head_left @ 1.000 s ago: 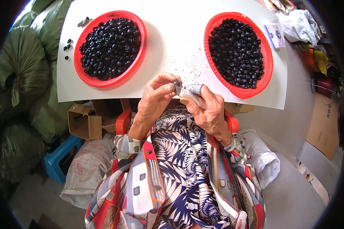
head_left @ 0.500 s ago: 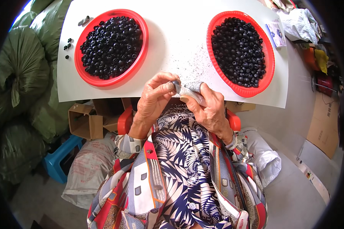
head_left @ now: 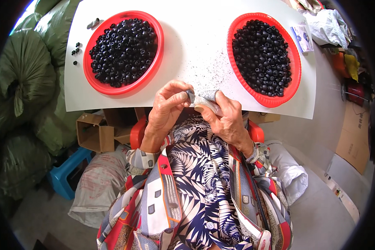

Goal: The recorder is picking up small black fruits, likely grapes or a similar berry, and rubbing them with a small piece of cloth or paper to clean or polish them before placing them into a different bowl.

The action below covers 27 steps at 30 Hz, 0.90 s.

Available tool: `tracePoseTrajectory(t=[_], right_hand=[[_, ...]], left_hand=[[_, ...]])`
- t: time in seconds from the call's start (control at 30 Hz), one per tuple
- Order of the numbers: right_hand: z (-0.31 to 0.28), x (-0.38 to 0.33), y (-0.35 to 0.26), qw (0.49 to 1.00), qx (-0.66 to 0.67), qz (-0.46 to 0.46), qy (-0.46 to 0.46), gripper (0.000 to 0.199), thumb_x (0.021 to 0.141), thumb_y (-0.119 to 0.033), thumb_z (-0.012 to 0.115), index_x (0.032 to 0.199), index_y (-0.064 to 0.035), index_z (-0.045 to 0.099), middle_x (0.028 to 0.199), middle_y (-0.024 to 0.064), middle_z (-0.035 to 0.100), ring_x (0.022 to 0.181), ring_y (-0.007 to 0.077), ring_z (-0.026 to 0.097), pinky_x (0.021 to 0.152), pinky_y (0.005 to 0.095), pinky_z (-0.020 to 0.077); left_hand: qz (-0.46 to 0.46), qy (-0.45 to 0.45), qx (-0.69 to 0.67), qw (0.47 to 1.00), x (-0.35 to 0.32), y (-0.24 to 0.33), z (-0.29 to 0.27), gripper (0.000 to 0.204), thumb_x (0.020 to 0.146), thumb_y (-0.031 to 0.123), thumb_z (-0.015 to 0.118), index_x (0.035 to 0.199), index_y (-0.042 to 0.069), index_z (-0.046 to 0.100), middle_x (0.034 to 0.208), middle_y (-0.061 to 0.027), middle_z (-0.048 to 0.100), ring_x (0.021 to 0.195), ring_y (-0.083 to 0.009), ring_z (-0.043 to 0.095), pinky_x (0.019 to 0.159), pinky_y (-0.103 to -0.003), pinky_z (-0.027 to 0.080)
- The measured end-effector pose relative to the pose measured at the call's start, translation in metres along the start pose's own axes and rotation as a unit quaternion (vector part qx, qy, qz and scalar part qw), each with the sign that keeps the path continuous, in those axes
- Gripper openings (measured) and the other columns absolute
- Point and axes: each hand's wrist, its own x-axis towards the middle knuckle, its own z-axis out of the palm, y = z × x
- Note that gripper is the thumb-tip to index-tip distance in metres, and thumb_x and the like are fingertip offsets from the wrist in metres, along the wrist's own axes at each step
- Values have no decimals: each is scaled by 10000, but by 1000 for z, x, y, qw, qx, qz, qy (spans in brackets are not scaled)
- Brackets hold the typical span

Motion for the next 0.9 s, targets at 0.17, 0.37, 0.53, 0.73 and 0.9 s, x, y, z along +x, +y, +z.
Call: tracePoseTrajectory(t=[0.17, 0.37, 0.53, 0.73, 0.9], right_hand=[[2, 1, 3, 1000, 12, -15, 2, 269, 844, -159, 724, 812, 15, 521, 652, 163, 546, 544, 362, 584, 474, 406, 453], [0, 13, 13, 974, 146, 172, 11, 243, 897, -135, 665, 796, 36, 525, 593, 134, 549, 506, 161, 518, 479, 315, 415], [9, 10, 9, 977, 153, 149, 27, 242, 896, -135, 660, 793, 26, 511, 562, 57, 509, 551, 72, 442, 477, 281, 384], [4, 7, 10, 972, 176, 155, 34, 291, 896, -174, 668, 779, 5, 470, 581, 73, 514, 542, 85, 413, 470, 280, 367], [4, 0, 6, 990, 123, 61, 28, 307, 869, -189, 712, 797, 5, 486, 617, 149, 567, 501, 236, 554, 480, 350, 433]], left_hand=[[-3, 1, -3, 1000, -1, 2, -3, 144, 850, -25, 658, 990, -6, 633, 998, -122, 630, 762, -128, 592, 687, -232, 501], [57, -43, 106, 992, -17, 5, 17, 99, 832, -60, 648, 928, -35, 643, 942, -133, 628, 789, -175, 627, 691, -260, 520], [50, -15, -8, 999, -14, 6, 11, 136, 876, -27, 631, 1012, -19, 630, 965, -115, 622, 852, -177, 602, 740, -252, 498], [22, 23, -49, 998, -11, -2, 7, 139, 902, 21, 635, 1039, 1, 628, 1020, -94, 612, 892, -162, 562, 795, -256, 462], [10, 27, -42, 999, -8, -3, 6, 146, 901, 27, 636, 1046, 11, 625, 1040, -89, 610, 920, -161, 569, 819, -259, 465]])
